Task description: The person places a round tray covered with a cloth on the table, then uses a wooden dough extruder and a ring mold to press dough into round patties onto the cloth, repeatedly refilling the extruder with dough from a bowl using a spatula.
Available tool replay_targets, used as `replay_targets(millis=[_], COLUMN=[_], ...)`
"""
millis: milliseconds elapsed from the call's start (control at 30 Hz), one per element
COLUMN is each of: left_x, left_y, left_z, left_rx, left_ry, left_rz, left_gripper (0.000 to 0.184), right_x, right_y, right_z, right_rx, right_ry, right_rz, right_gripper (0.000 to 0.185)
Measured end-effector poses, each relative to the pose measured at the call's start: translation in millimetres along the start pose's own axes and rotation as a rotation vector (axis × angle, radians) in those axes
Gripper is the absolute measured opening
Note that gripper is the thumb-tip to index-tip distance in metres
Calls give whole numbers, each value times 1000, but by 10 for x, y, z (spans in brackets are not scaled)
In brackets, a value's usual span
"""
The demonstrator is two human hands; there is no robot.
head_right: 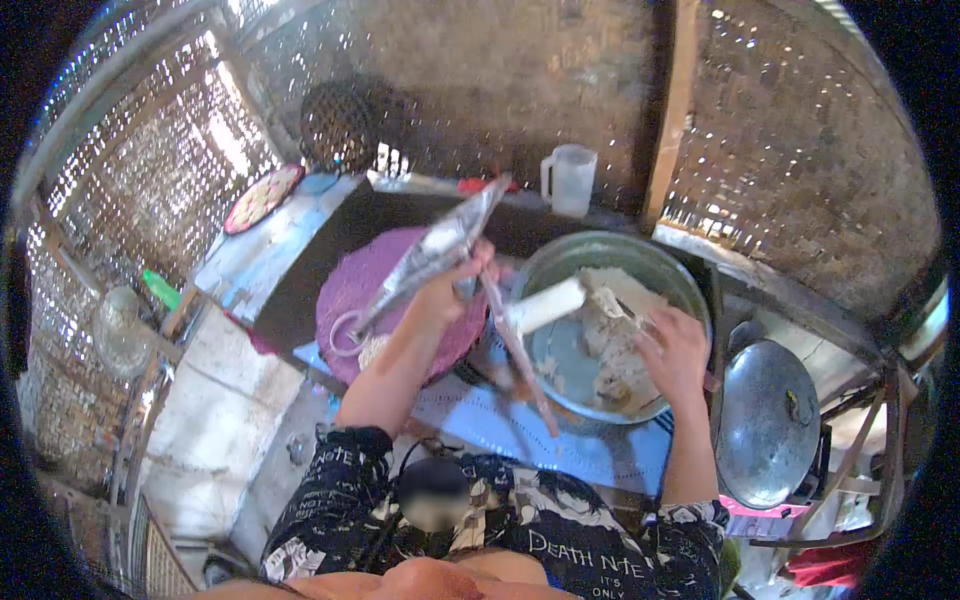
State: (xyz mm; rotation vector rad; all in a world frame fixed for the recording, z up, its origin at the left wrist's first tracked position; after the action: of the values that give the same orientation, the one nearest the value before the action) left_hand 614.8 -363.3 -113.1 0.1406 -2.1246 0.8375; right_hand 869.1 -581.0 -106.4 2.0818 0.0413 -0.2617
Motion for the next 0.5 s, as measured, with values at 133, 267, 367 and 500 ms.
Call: replay_targets(millis=[133, 267, 367, 500], left_x=[341, 575, 738, 1070], left_y=[-509, -555, -441, -271], left_z=[54, 321, 603, 1223], left_rx=[-174, -343, -294, 87], left_ry=[-157, -228, -250, -71], left_rz=[149, 93, -138, -630], left_gripper=[30, 33, 41, 52], right_x=[-1089, -1836, -2011, -1762], right_y=[-442, -302, -315, -542], right_z=[71, 111, 52, -157], right_rx=[-605, -1123, -1183, -1171], right_ry=[-168, -229, -114, 88], right_rz=[-1975, -2671, -2727, -2473], right_gripper=[90, 110, 108, 90])
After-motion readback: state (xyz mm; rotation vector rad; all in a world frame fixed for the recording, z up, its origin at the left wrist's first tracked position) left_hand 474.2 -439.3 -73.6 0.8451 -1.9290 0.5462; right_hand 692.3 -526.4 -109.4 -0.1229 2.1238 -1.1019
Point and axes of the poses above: each hand's wrist, its own z-axis away from the middle knuckle, its own y-axis out of the back of the hand, x = y × z, the point moved 1 cm from there along -z, towards the middle knuckle, and after that the axes turned 6 degrees about -x, right-handed, at the moved point
